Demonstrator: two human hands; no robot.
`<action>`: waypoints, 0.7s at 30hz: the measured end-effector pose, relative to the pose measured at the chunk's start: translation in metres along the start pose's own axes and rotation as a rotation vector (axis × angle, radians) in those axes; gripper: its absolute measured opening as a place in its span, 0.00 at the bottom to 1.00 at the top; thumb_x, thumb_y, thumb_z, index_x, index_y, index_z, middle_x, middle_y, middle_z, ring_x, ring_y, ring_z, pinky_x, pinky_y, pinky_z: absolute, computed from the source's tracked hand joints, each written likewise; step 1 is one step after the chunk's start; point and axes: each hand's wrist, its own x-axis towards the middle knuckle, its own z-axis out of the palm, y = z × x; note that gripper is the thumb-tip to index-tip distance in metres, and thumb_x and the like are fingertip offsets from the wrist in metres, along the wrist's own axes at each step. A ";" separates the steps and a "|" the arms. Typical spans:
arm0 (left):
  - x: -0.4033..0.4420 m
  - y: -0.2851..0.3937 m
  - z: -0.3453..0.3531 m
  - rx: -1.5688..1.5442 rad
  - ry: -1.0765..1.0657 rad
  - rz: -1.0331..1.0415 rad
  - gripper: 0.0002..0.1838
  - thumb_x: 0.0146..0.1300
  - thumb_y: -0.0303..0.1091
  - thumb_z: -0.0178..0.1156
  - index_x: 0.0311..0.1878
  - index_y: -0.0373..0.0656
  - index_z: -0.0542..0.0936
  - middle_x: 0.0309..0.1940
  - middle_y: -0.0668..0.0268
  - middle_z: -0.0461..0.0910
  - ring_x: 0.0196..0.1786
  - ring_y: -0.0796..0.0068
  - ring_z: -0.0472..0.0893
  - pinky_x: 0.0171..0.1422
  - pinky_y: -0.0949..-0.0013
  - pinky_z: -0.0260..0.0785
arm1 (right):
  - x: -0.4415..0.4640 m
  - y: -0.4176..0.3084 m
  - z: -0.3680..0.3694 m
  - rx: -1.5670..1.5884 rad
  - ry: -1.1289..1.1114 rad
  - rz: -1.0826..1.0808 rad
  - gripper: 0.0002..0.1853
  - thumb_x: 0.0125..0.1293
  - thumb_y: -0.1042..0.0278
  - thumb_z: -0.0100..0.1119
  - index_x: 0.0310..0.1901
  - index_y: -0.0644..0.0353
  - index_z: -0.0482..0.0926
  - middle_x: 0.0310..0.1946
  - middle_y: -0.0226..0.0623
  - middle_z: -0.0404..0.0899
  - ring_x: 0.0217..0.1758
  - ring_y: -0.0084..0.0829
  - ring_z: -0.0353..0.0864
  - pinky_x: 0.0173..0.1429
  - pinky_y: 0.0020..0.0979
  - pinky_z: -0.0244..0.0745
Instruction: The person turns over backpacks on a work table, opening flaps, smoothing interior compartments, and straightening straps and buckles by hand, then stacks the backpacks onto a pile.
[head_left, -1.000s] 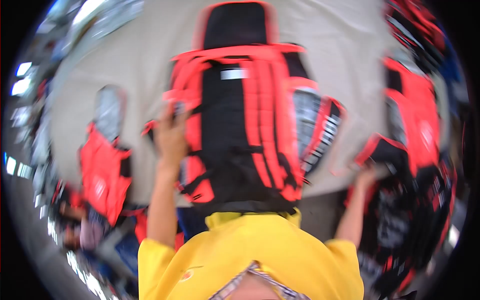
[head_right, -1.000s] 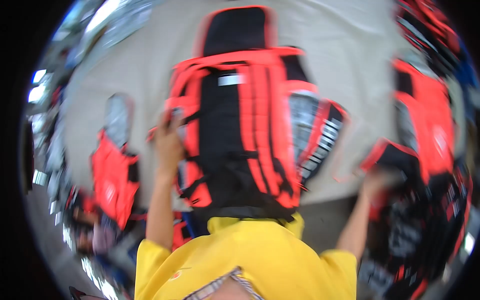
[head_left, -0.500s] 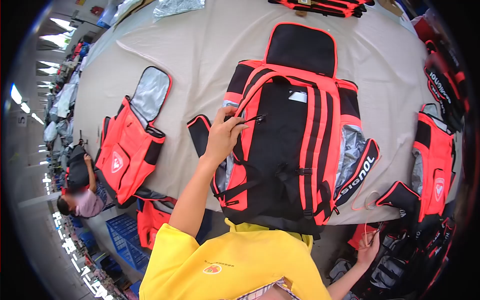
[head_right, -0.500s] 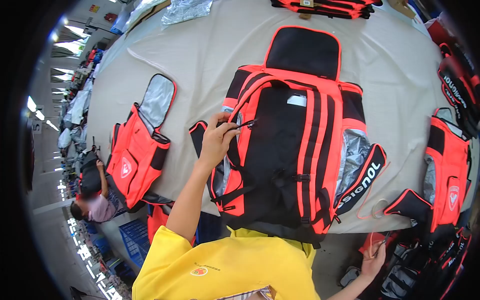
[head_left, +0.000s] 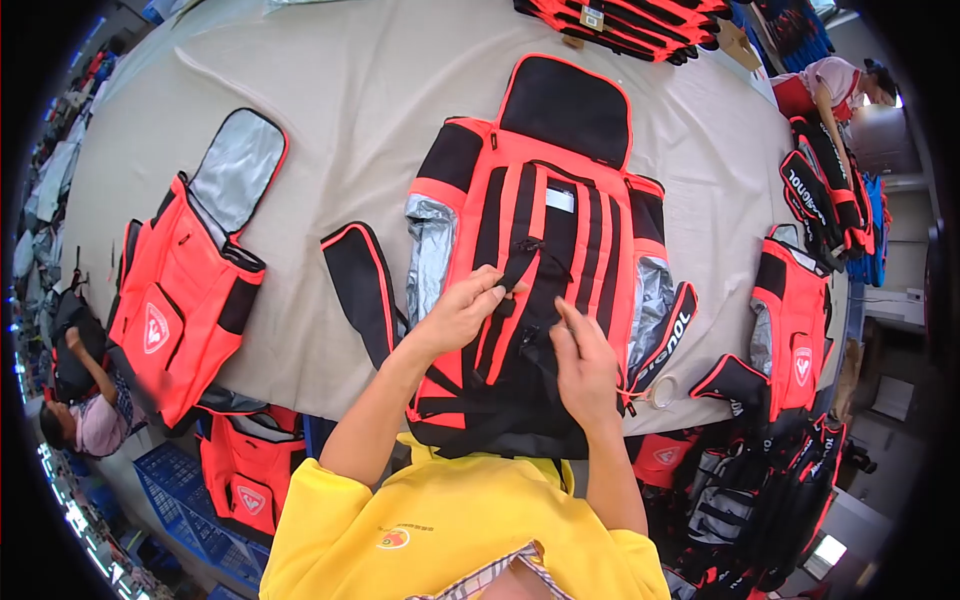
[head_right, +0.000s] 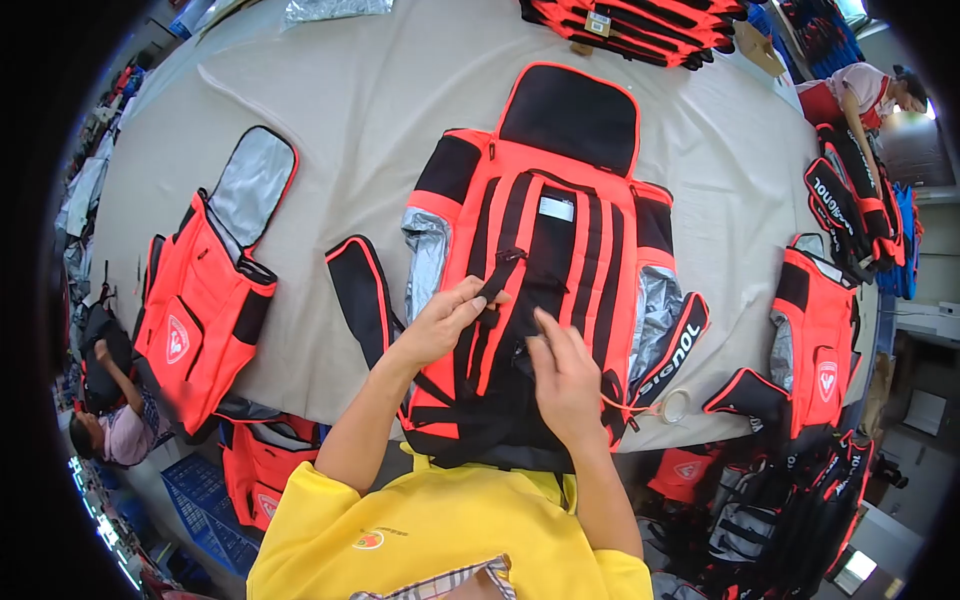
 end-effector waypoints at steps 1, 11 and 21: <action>-0.002 0.001 0.003 -0.067 0.016 -0.027 0.15 0.80 0.28 0.47 0.57 0.32 0.81 0.47 0.67 0.72 0.54 0.75 0.73 0.64 0.71 0.64 | 0.005 0.001 0.007 -0.107 0.011 -0.030 0.18 0.76 0.74 0.57 0.65 0.66 0.76 0.39 0.40 0.79 0.35 0.33 0.79 0.43 0.32 0.76; -0.008 -0.007 0.011 -0.303 0.028 -0.014 0.13 0.79 0.27 0.48 0.53 0.30 0.80 0.46 0.65 0.72 0.54 0.75 0.71 0.64 0.70 0.62 | 0.025 0.003 0.044 -0.346 0.126 -0.217 0.15 0.67 0.67 0.69 0.53 0.62 0.81 0.35 0.37 0.79 0.35 0.39 0.78 0.40 0.39 0.74; -0.022 -0.024 0.008 0.096 0.180 -0.005 0.17 0.75 0.26 0.55 0.63 0.29 0.77 0.53 0.59 0.78 0.55 0.68 0.79 0.63 0.71 0.68 | -0.048 0.080 -0.010 -0.220 0.358 0.174 0.13 0.77 0.68 0.61 0.56 0.67 0.78 0.37 0.42 0.84 0.40 0.32 0.84 0.46 0.32 0.79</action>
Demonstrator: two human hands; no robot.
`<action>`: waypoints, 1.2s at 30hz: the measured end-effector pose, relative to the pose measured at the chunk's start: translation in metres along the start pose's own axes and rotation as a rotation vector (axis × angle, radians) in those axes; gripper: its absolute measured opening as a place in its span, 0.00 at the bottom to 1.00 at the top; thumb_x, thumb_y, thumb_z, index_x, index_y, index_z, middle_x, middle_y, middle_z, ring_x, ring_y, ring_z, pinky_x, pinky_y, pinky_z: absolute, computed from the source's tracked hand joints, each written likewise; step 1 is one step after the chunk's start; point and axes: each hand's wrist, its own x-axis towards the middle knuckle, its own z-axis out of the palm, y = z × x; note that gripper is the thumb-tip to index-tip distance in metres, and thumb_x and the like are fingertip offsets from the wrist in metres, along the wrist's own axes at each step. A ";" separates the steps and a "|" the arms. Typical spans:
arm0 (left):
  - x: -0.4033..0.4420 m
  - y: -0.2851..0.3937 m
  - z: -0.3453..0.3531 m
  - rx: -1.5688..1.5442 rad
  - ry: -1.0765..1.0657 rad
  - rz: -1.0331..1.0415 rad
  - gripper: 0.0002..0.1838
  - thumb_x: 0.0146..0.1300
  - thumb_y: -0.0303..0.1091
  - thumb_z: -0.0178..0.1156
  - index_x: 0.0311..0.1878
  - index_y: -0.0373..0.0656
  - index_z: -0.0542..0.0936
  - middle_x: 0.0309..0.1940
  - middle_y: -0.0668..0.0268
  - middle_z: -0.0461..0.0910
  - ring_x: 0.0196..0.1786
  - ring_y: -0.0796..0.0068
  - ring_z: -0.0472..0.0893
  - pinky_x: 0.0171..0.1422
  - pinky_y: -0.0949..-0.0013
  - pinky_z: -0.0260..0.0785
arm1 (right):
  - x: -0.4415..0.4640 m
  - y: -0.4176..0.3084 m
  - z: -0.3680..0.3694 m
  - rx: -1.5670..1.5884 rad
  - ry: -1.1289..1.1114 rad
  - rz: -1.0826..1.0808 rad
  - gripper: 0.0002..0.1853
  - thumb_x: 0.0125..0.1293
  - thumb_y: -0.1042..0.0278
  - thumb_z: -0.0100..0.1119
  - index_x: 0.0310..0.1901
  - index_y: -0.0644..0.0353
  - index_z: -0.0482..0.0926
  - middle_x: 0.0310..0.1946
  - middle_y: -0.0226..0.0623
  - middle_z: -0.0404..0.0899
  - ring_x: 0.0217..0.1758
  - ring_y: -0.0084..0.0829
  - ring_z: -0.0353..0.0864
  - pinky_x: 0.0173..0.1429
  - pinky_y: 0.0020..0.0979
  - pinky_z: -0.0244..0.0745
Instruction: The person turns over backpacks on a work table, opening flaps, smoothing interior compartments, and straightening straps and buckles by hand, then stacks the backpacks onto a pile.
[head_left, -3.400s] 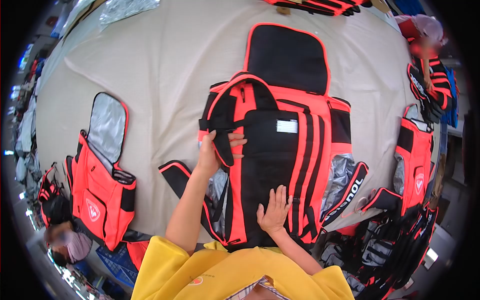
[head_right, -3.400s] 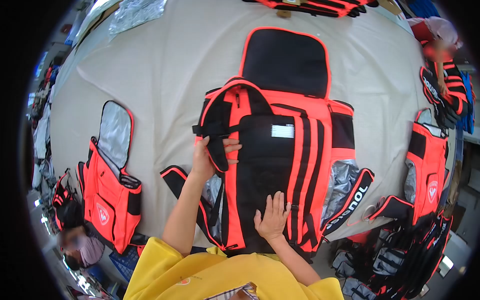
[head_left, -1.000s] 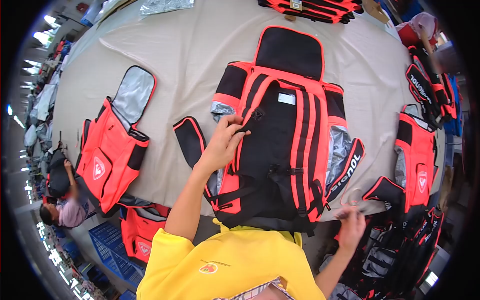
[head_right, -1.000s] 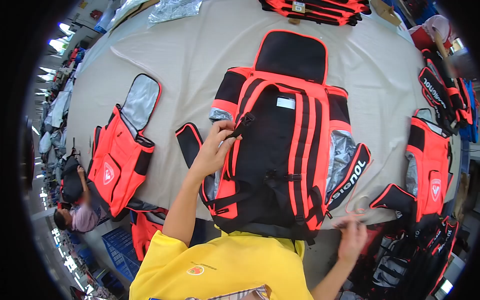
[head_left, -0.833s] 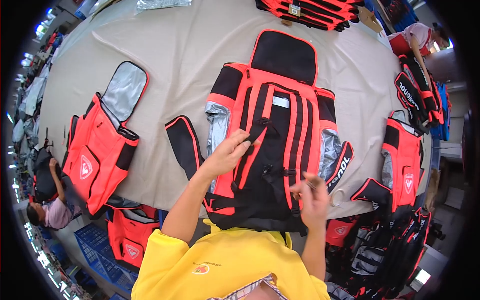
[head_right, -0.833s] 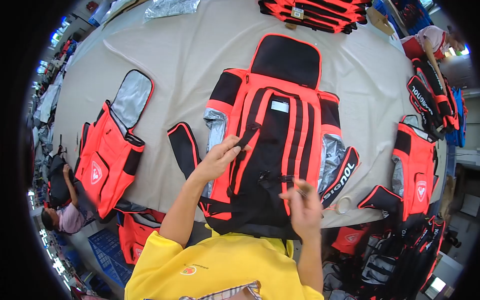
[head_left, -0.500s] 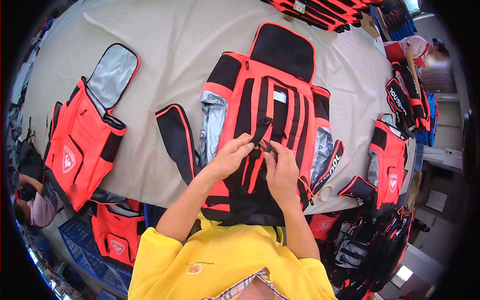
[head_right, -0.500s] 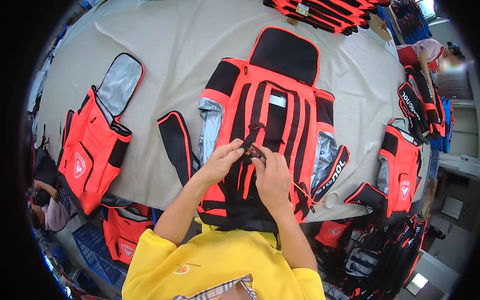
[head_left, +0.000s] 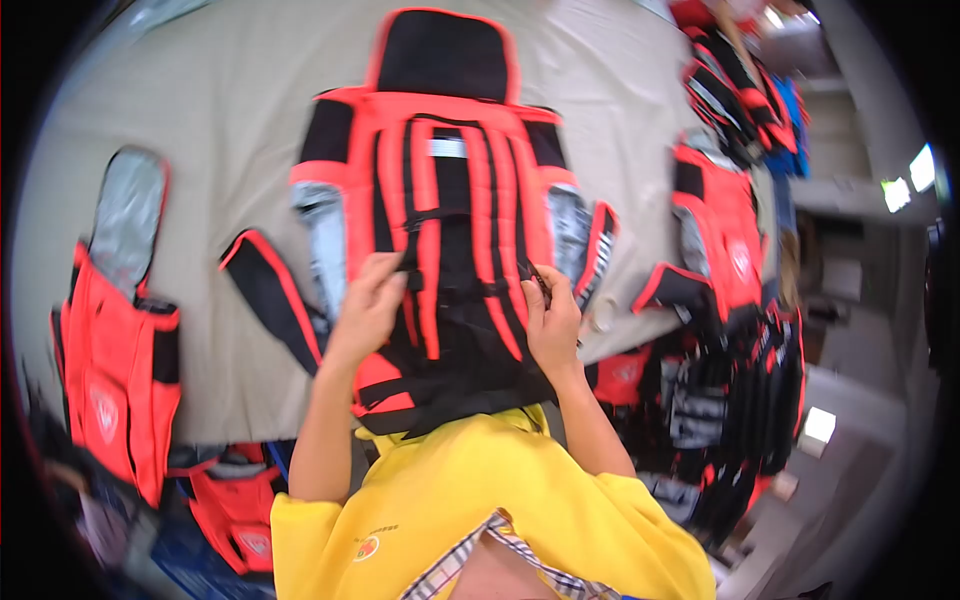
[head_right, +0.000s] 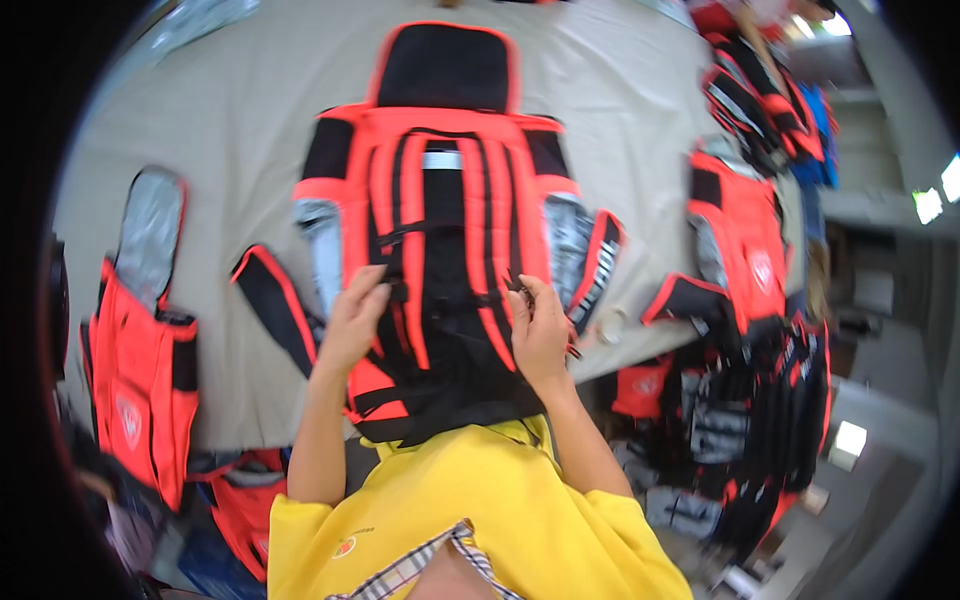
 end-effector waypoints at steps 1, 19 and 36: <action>-0.002 -0.003 -0.002 0.023 0.015 0.046 0.18 0.75 0.25 0.55 0.64 0.30 0.77 0.54 0.61 0.78 0.59 0.69 0.78 0.65 0.72 0.67 | -0.010 0.024 -0.014 0.023 0.064 0.110 0.14 0.77 0.68 0.60 0.56 0.68 0.77 0.38 0.42 0.85 0.41 0.31 0.85 0.47 0.32 0.79; -0.055 0.047 0.065 0.081 0.494 0.163 0.17 0.80 0.39 0.54 0.62 0.39 0.79 0.49 0.68 0.82 0.51 0.77 0.80 0.57 0.73 0.70 | -0.007 0.296 -0.136 -0.208 0.381 0.179 0.22 0.69 0.67 0.64 0.63 0.60 0.77 0.57 0.49 0.81 0.60 0.49 0.81 0.64 0.44 0.75; -0.185 0.317 0.201 0.319 0.549 1.534 0.16 0.76 0.40 0.60 0.62 0.45 0.78 0.48 0.67 0.81 0.40 0.68 0.75 0.46 0.67 0.66 | -0.060 -0.086 -0.345 0.680 0.728 -1.035 0.17 0.77 0.51 0.57 0.64 0.24 0.82 0.62 0.15 0.83 0.68 0.22 0.76 0.69 0.38 0.67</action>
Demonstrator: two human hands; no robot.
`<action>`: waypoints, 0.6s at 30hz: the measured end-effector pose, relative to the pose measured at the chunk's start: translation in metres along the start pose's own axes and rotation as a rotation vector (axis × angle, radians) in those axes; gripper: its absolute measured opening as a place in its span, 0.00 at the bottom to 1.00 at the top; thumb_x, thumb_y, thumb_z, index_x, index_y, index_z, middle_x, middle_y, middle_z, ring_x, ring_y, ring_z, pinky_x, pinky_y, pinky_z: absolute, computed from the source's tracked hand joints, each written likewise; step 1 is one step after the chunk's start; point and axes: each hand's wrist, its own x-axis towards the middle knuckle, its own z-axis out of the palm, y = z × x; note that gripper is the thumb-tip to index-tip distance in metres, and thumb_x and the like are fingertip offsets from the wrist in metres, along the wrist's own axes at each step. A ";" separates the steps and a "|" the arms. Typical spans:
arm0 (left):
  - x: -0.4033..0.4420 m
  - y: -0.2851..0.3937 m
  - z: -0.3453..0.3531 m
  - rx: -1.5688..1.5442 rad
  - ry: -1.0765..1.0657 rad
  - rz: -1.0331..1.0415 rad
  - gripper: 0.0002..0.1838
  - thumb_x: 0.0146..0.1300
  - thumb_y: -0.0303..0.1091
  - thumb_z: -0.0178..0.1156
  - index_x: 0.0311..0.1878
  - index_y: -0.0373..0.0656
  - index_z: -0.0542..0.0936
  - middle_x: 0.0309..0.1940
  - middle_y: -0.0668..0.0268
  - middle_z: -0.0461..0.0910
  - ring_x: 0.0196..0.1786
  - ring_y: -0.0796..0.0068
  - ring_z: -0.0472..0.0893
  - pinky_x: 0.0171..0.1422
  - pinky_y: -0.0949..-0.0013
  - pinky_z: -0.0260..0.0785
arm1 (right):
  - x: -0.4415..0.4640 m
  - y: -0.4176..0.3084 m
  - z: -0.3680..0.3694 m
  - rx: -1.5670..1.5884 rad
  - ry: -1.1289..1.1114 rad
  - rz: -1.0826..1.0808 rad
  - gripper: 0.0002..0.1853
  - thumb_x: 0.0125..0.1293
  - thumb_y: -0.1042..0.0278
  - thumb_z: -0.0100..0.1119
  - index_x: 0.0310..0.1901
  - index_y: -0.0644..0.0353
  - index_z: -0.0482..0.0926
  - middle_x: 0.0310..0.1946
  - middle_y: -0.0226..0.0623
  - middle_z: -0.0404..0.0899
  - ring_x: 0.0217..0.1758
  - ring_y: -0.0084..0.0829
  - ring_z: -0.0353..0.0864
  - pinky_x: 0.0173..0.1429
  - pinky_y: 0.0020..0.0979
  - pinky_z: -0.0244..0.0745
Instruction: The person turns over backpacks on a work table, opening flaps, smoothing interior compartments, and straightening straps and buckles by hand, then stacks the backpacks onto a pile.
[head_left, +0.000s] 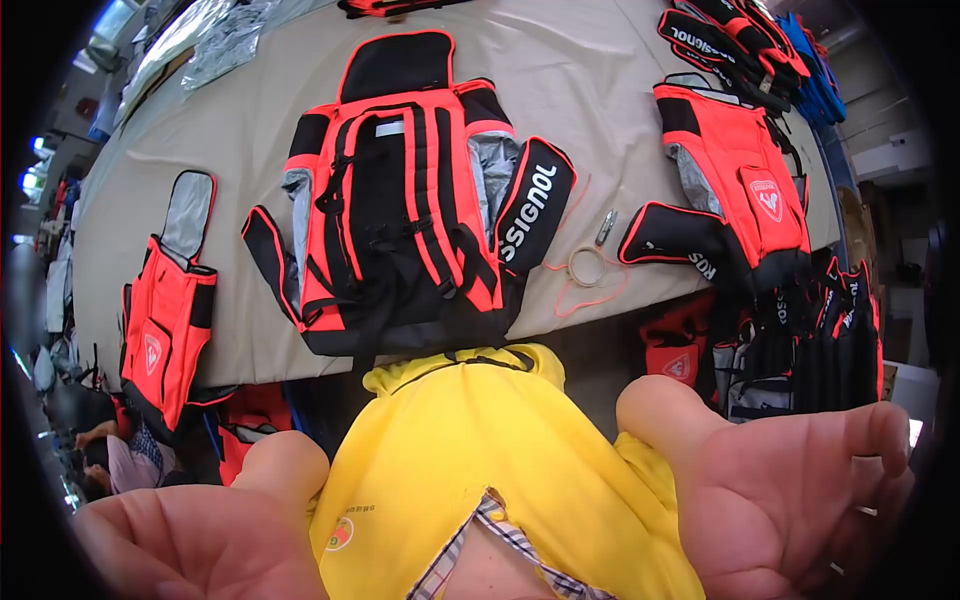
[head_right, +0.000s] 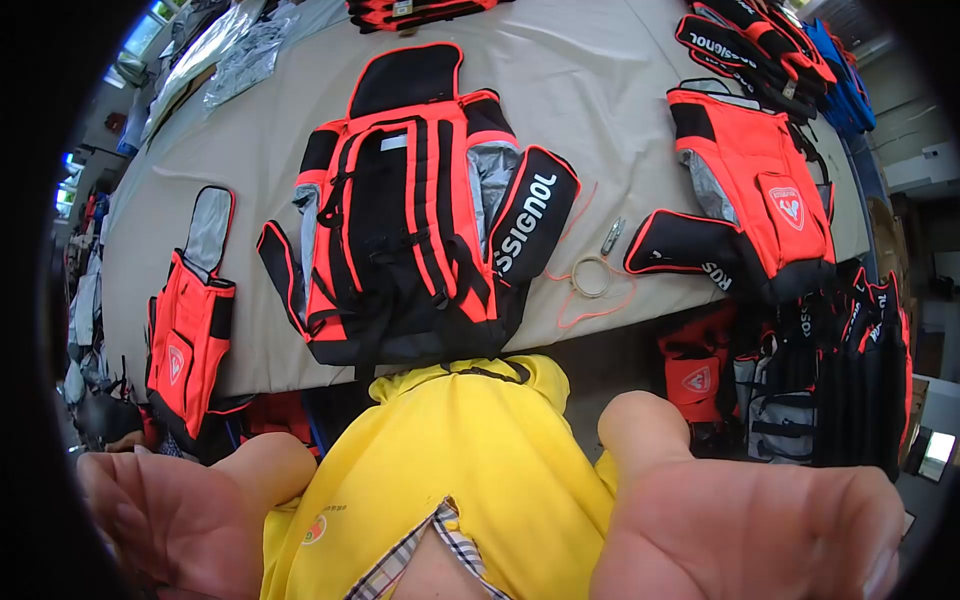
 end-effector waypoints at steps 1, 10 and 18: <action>-0.001 0.000 -0.001 -0.008 -0.022 -0.039 0.17 0.76 0.40 0.59 0.61 0.44 0.78 0.48 0.66 0.80 0.41 0.67 0.75 0.47 0.66 0.66 | -0.001 0.002 0.002 -0.009 -0.012 0.004 0.15 0.77 0.52 0.57 0.62 0.27 0.82 0.60 0.17 0.83 0.67 0.24 0.76 0.69 0.40 0.68; -0.027 -0.014 -0.016 -0.112 -0.179 -0.441 0.21 0.78 0.46 0.54 0.60 0.39 0.76 0.48 0.59 0.78 0.51 0.60 0.73 0.57 0.60 0.66 | -0.032 0.030 0.013 -0.119 -0.158 0.045 0.11 0.78 0.60 0.51 0.50 0.57 0.77 0.44 0.36 0.80 0.60 0.43 0.76 0.67 0.56 0.73; -0.033 0.002 -0.016 -0.732 0.164 -0.667 0.13 0.81 0.42 0.50 0.56 0.45 0.77 0.50 0.64 0.76 0.51 0.61 0.76 0.52 0.57 0.72 | -0.108 0.068 -0.012 -0.406 -0.242 0.591 0.05 0.73 0.84 0.59 0.47 0.75 0.80 0.42 0.44 0.82 0.50 0.36 0.81 0.54 0.32 0.79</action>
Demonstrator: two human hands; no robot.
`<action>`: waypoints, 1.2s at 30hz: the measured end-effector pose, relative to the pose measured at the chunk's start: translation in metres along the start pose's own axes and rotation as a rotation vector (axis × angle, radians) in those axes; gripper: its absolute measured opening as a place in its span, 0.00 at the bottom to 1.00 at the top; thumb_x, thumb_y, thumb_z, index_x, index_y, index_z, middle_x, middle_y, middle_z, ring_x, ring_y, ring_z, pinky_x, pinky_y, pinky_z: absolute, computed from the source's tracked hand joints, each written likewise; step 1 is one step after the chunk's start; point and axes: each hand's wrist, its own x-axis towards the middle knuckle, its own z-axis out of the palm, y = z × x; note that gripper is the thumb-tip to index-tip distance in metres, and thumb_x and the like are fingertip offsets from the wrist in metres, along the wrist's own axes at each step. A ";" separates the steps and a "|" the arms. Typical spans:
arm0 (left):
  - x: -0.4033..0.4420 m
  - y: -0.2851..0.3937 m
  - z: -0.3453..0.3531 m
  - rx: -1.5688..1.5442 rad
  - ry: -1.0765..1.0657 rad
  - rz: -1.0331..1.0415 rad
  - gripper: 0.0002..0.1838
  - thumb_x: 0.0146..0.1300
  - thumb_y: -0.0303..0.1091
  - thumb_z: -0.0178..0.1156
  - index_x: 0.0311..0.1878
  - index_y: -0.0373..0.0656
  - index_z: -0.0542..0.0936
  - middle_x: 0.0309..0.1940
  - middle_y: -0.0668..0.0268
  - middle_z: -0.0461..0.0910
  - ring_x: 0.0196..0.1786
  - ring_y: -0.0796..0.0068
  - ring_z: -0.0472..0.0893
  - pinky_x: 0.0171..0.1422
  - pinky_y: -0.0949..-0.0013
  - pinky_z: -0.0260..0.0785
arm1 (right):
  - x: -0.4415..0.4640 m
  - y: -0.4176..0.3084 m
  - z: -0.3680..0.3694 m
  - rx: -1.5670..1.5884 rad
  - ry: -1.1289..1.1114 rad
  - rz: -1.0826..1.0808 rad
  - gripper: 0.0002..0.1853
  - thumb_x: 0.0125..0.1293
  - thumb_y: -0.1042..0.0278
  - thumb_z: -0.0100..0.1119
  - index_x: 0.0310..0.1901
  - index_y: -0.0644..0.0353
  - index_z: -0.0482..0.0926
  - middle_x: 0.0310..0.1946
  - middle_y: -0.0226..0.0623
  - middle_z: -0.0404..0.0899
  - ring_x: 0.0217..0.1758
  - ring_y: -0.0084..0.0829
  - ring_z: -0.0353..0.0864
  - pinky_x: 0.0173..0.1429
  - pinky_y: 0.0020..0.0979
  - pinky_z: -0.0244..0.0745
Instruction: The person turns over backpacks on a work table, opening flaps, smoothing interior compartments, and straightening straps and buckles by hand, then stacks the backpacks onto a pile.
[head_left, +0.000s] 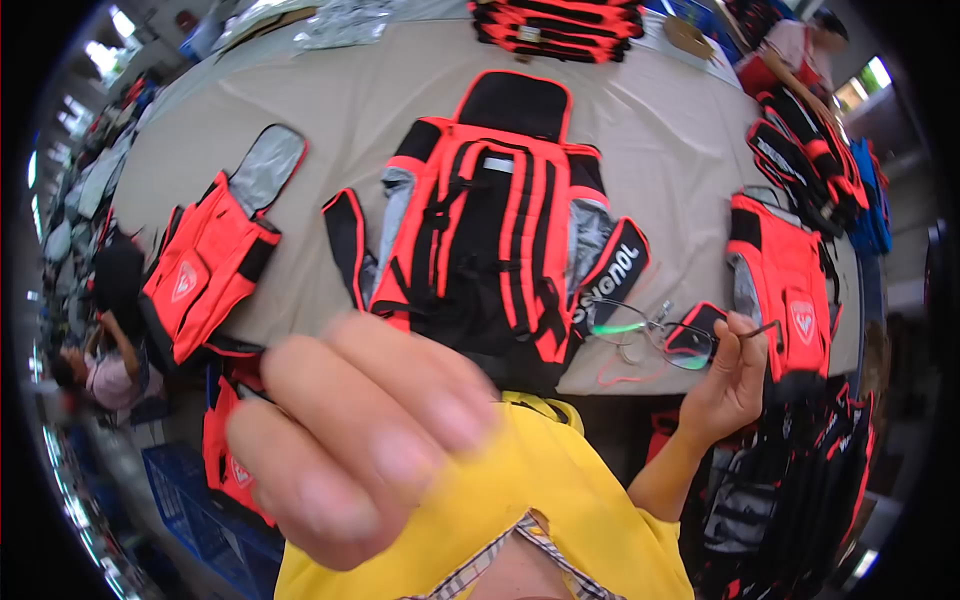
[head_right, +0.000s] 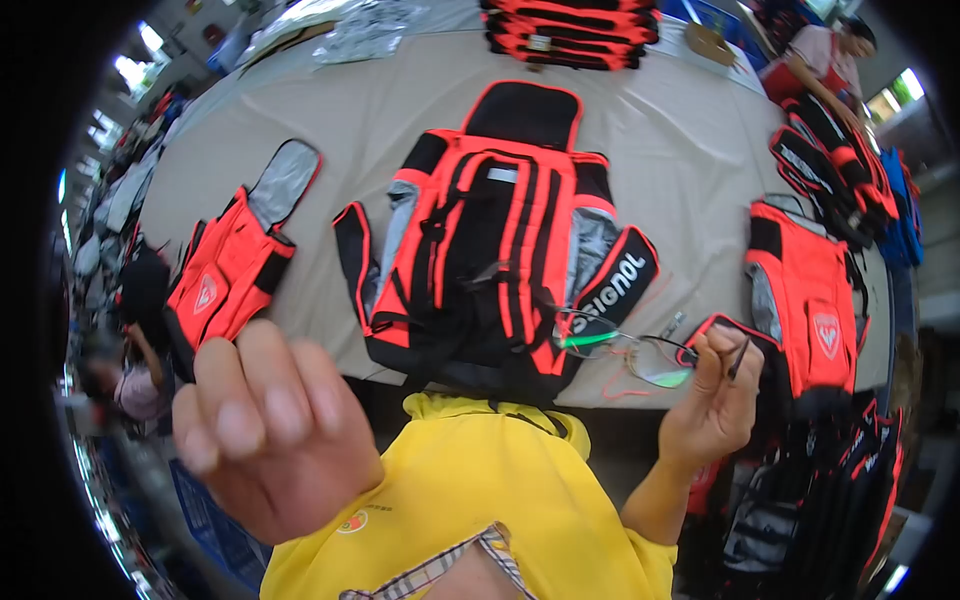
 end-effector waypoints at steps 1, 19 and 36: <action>0.004 0.008 -0.005 0.042 0.025 0.026 0.13 0.81 0.42 0.50 0.56 0.45 0.77 0.50 0.64 0.76 0.51 0.61 0.76 0.52 0.57 0.72 | -0.004 0.014 -0.001 -0.059 -0.013 -0.040 0.05 0.73 0.85 0.59 0.48 0.75 0.80 0.43 0.43 0.82 0.48 0.33 0.80 0.54 0.29 0.78; -0.001 0.008 0.087 -1.336 0.510 -0.161 0.27 0.75 0.51 0.55 0.57 0.32 0.82 0.37 0.43 0.86 0.34 0.51 0.81 0.47 0.57 0.75 | -0.019 0.029 0.000 -0.235 -0.016 0.038 0.03 0.72 0.83 0.61 0.45 0.72 0.81 0.42 0.41 0.83 0.47 0.34 0.82 0.53 0.32 0.78; -0.009 -0.069 -0.046 0.445 0.051 -0.206 0.10 0.78 0.30 0.53 0.54 0.35 0.79 0.33 0.69 0.71 0.31 0.83 0.67 0.36 0.77 0.62 | -0.005 0.001 0.009 0.059 0.080 0.082 0.05 0.68 0.85 0.65 0.44 0.72 0.82 0.40 0.40 0.84 0.45 0.36 0.83 0.52 0.31 0.78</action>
